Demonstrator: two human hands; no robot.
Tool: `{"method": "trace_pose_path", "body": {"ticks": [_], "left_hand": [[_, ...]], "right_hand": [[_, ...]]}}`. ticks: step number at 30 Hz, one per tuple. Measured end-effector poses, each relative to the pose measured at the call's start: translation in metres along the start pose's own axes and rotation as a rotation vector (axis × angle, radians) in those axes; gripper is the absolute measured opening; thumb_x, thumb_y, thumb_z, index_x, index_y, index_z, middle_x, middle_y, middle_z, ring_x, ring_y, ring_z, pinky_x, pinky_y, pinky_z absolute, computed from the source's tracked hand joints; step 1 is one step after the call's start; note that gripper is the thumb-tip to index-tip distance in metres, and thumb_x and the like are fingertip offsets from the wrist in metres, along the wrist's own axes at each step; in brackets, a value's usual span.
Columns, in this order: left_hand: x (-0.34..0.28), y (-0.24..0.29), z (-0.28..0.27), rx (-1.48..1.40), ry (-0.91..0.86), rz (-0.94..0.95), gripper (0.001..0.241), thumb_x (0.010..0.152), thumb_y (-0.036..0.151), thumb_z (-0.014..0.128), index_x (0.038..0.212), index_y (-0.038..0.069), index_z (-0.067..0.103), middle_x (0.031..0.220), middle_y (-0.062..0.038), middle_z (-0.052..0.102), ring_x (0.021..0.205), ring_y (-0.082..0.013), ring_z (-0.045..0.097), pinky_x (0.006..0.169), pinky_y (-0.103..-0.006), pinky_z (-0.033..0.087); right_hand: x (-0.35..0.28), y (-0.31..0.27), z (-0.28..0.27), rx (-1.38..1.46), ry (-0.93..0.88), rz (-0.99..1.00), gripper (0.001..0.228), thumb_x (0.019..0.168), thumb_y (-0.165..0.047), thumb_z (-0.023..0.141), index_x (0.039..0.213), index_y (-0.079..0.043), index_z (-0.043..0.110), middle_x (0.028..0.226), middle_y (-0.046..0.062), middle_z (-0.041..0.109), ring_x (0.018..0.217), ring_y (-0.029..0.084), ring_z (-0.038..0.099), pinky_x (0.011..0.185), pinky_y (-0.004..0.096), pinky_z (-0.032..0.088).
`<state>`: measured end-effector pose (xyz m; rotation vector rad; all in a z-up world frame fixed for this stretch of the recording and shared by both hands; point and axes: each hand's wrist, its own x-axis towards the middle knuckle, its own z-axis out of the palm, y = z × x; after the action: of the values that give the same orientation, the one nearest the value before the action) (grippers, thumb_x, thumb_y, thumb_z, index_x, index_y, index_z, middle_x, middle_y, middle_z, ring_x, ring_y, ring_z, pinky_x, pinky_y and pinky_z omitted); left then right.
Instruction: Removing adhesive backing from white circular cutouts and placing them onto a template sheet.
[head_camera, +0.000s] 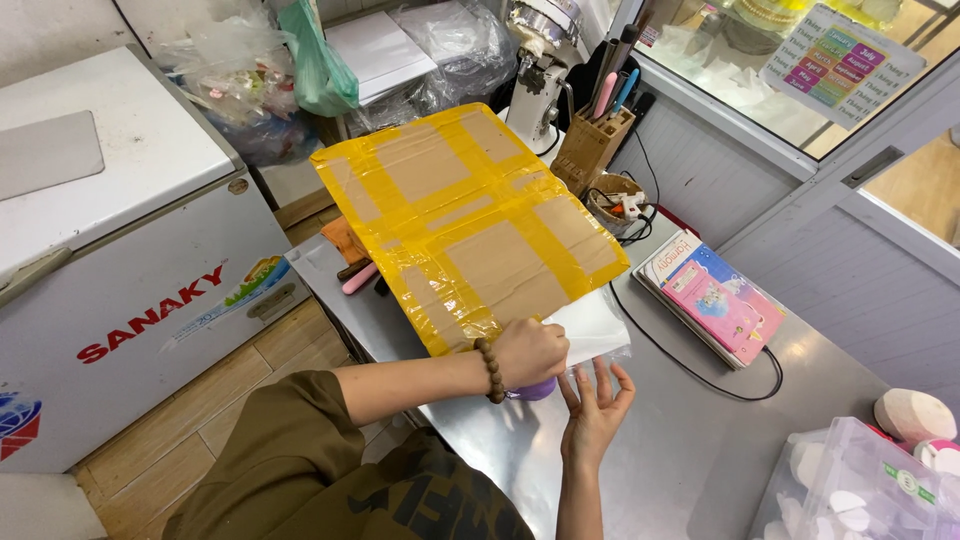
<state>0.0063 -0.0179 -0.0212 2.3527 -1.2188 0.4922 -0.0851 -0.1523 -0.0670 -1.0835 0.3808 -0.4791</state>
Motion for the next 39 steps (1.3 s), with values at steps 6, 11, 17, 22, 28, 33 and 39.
{"method": "trace_pose_path", "body": {"ticks": [6, 11, 17, 22, 28, 33, 39], "left_hand": [[0.004, 0.007, -0.013, -0.024, 0.068, -0.064, 0.017, 0.079, 0.022, 0.072, 0.071, 0.007, 0.069, 0.076, -0.009, 0.068, 0.064, -0.0288, 0.07, 0.056, -0.04, 0.057], [0.006, 0.005, -0.026, -0.104, 0.063, -0.072, 0.026, 0.085, 0.029, 0.073, 0.072, 0.007, 0.07, 0.075, -0.008, 0.069, 0.065, -0.029, 0.07, 0.057, -0.0405, 0.056], [0.005, 0.01, -0.027, -0.065, 0.03, -0.071, 0.024, 0.088, 0.027, 0.072, 0.076, 0.006, 0.069, 0.078, -0.008, 0.069, 0.067, -0.028, 0.071, 0.057, -0.0392, 0.056], [0.004, 0.01, -0.027, -0.054, 0.073, -0.067, 0.022, 0.088, 0.024, 0.071, 0.075, 0.007, 0.069, 0.079, -0.008, 0.07, 0.067, -0.0283, 0.07, 0.057, -0.0397, 0.055], [0.007, 0.01, -0.026, -0.066, 0.108, -0.052, 0.022, 0.089, 0.023, 0.072, 0.074, 0.007, 0.067, 0.078, -0.008, 0.069, 0.065, -0.028, 0.07, 0.055, -0.039, 0.054], [0.007, 0.009, -0.023, -0.087, 0.123, -0.038, 0.024, 0.091, 0.024, 0.071, 0.074, 0.007, 0.066, 0.077, -0.007, 0.068, 0.066, -0.028, 0.069, 0.055, -0.0389, 0.054], [0.009, 0.006, -0.022, -0.119, 0.132, -0.042, 0.025, 0.092, 0.025, 0.07, 0.075, 0.007, 0.066, 0.078, -0.007, 0.068, 0.067, -0.0277, 0.069, 0.056, -0.0395, 0.054]], "right_hand": [[0.015, 0.032, -0.029, -0.19, -0.2, -0.026, 0.036, 0.102, -0.026, 0.055, 0.115, 0.004, 0.07, 0.162, 0.014, 0.033, 0.145, 0.02, 0.039, 0.112, 0.046, 0.048], [0.017, 0.027, -0.016, -0.061, -0.166, 0.153, 0.038, 0.104, -0.034, 0.053, 0.111, -0.001, 0.071, 0.128, 0.016, 0.06, 0.123, 0.02, 0.057, 0.108, 0.043, 0.051], [0.037, 0.048, -0.021, -0.077, -0.191, 0.128, 0.028, 0.098, -0.022, 0.065, 0.088, 0.003, 0.069, 0.102, 0.002, 0.057, 0.095, 0.013, 0.061, 0.093, 0.035, 0.055], [0.039, 0.054, -0.026, -0.054, -0.106, 0.134, 0.015, 0.097, -0.013, 0.075, 0.088, -0.001, 0.069, 0.101, 0.001, 0.059, 0.088, 0.013, 0.055, 0.083, 0.031, 0.047], [0.03, 0.044, -0.023, -0.116, -0.086, 0.061, 0.02, 0.095, -0.015, 0.074, 0.087, 0.002, 0.069, 0.106, 0.0, 0.067, 0.101, 0.012, 0.063, 0.095, 0.029, 0.052], [0.018, 0.011, 0.003, -0.108, -0.068, 0.189, 0.02, 0.09, -0.019, 0.068, 0.099, -0.002, 0.074, 0.114, -0.005, 0.07, 0.104, 0.011, 0.063, 0.093, 0.031, 0.049], [0.014, 0.033, -0.008, -0.338, 0.133, -0.327, 0.045, 0.085, -0.024, 0.083, 0.111, -0.005, 0.051, 0.136, 0.013, 0.051, 0.12, 0.021, 0.053, 0.099, 0.039, 0.049]]}}
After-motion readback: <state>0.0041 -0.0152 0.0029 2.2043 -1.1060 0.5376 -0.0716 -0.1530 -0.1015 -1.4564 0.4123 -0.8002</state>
